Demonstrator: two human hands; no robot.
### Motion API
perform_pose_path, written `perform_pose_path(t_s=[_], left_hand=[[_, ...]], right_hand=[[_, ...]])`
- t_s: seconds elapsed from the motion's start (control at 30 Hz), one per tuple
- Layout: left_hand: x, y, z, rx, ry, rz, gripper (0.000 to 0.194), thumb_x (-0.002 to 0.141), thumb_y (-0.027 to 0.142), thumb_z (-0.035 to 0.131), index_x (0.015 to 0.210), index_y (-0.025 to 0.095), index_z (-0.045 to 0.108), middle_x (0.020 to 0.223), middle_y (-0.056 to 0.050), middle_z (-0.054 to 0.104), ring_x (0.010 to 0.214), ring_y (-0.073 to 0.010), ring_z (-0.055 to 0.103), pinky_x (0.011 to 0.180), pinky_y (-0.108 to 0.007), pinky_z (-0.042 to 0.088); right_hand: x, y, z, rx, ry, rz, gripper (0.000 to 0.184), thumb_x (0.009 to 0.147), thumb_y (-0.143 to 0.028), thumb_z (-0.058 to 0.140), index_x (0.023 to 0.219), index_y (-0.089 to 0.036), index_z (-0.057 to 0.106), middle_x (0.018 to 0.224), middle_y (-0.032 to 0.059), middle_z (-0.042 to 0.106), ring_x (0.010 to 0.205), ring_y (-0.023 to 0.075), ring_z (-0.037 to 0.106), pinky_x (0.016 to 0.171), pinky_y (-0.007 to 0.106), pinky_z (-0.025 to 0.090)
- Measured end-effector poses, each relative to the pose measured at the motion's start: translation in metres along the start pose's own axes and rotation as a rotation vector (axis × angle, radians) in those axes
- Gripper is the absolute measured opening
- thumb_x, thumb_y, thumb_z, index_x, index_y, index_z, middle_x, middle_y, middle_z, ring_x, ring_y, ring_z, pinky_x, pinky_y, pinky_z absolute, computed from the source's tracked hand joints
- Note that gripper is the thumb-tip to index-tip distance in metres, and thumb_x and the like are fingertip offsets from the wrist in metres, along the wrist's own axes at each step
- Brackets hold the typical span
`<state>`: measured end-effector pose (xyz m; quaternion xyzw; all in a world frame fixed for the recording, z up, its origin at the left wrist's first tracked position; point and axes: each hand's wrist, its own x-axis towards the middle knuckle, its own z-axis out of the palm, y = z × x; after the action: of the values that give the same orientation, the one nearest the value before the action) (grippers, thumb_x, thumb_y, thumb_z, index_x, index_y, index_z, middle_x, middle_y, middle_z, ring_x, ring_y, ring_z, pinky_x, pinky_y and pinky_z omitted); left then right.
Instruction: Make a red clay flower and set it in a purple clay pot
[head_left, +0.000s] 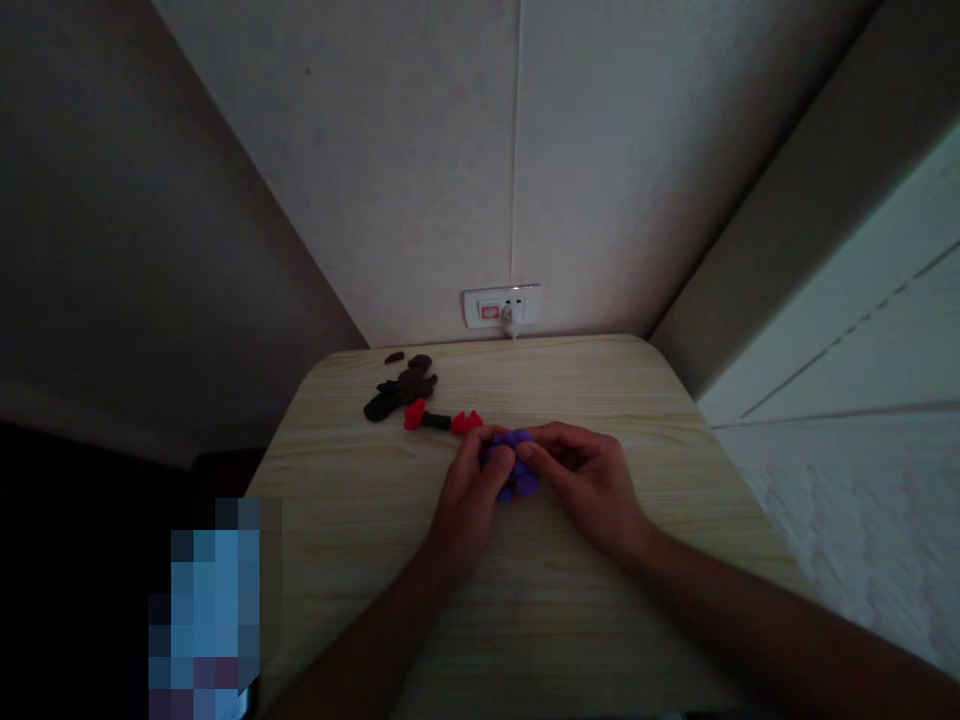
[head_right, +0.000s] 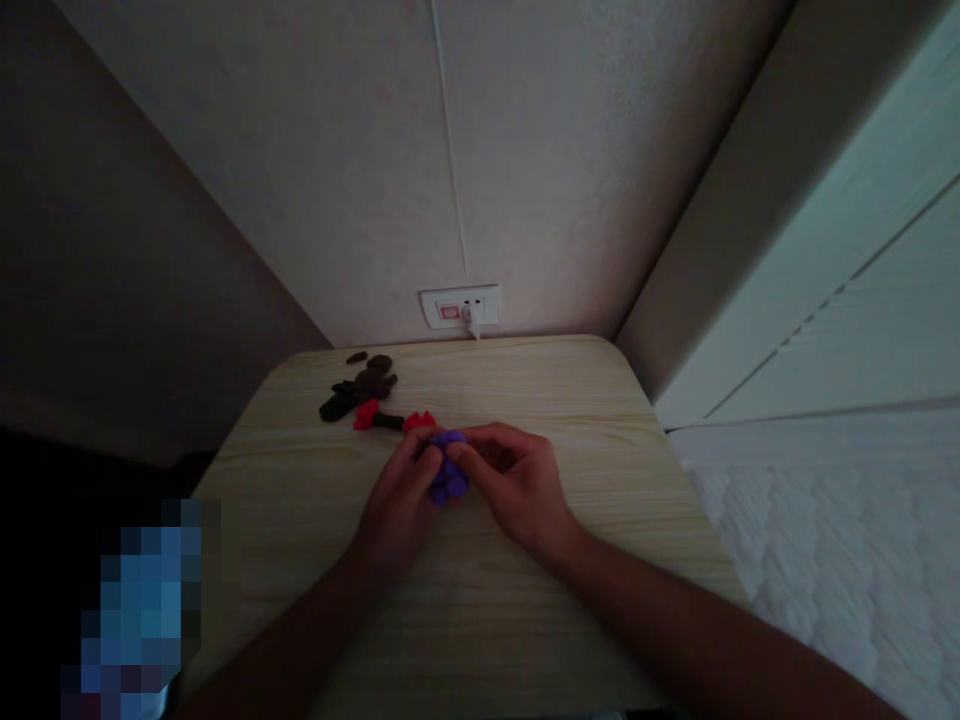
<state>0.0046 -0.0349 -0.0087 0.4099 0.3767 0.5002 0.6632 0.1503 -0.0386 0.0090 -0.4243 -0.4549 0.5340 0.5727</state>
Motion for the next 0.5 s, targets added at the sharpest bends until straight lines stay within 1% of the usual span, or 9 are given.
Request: perform_pose_path(t_s=[0.1, 0.17, 0.27, 0.33, 0.43, 0.5], left_hand=[[0.0, -0.001, 0.004, 0.093, -0.005, -0.012, 0.041, 0.08, 0.042, 0.084, 0.106, 0.019, 0.061, 0.083, 0.002, 0.062, 0.067, -0.0096, 0.055, 0.058, -0.021, 0.046], [0.002, 0.0, 0.006, 0.112, -0.002, -0.026, 0.038, 0.082, 0.039, 0.083, 0.104, 0.018, 0.06, 0.08, 0.002, 0.062, 0.063, -0.0087, 0.055, 0.057, -0.021, 0.045], [0.004, 0.0, 0.008, 0.027, -0.002, -0.051, 0.031, 0.085, 0.036, 0.079, 0.102, 0.018, 0.062, 0.081, 0.001, 0.063, 0.062, -0.0084, 0.055, 0.056, -0.021, 0.045], [0.004, 0.002, 0.01, -0.063, 0.013, -0.086, 0.028, 0.084, 0.033, 0.078, 0.1, 0.017, 0.063, 0.082, 0.0, 0.062, 0.062, -0.008, 0.053, 0.052, -0.02, 0.043], [0.003, 0.005, 0.013, -0.133, 0.075, -0.147, 0.026, 0.08, 0.032, 0.078, 0.094, 0.017, 0.063, 0.078, 0.001, 0.06, 0.06, -0.0081, 0.051, 0.046, -0.017, 0.038], [0.002, 0.006, 0.013, -0.117, 0.107, -0.176, 0.027, 0.081, 0.036, 0.077, 0.094, 0.018, 0.062, 0.073, 0.003, 0.057, 0.057, -0.008, 0.049, 0.043, -0.016, 0.036]], right_hand=[[-0.001, 0.002, 0.003, 0.022, 0.052, 0.018, 0.027, 0.072, -0.043, 0.09, 0.082, -0.021, 0.078, 0.072, 0.0019, 0.076, 0.054, 0.0159, 0.068, 0.051, 0.027, 0.058], [0.0, 0.003, 0.002, 0.017, 0.039, 0.034, 0.029, 0.075, -0.045, 0.088, 0.08, -0.019, 0.076, 0.069, 0.0012, 0.073, 0.049, 0.015, 0.065, 0.047, 0.027, 0.055], [0.002, 0.004, 0.0, -0.015, -0.002, 0.034, 0.032, 0.081, -0.047, 0.083, 0.079, -0.018, 0.073, 0.068, 0.0007, 0.07, 0.05, 0.0141, 0.064, 0.05, 0.027, 0.055], [0.004, 0.003, -0.001, -0.04, 0.021, 0.016, 0.032, 0.082, -0.048, 0.082, 0.079, -0.017, 0.071, 0.07, 0.0006, 0.069, 0.056, 0.0133, 0.064, 0.054, 0.026, 0.054], [0.006, 0.003, -0.003, -0.06, 0.066, -0.005, 0.034, 0.078, -0.048, 0.085, 0.079, -0.018, 0.069, 0.069, -0.0008, 0.066, 0.06, 0.0113, 0.059, 0.058, 0.023, 0.052], [0.007, 0.002, -0.002, -0.048, 0.043, 0.006, 0.037, 0.073, -0.048, 0.088, 0.079, -0.018, 0.068, 0.067, -0.0018, 0.064, 0.058, 0.0105, 0.056, 0.056, 0.022, 0.05]])
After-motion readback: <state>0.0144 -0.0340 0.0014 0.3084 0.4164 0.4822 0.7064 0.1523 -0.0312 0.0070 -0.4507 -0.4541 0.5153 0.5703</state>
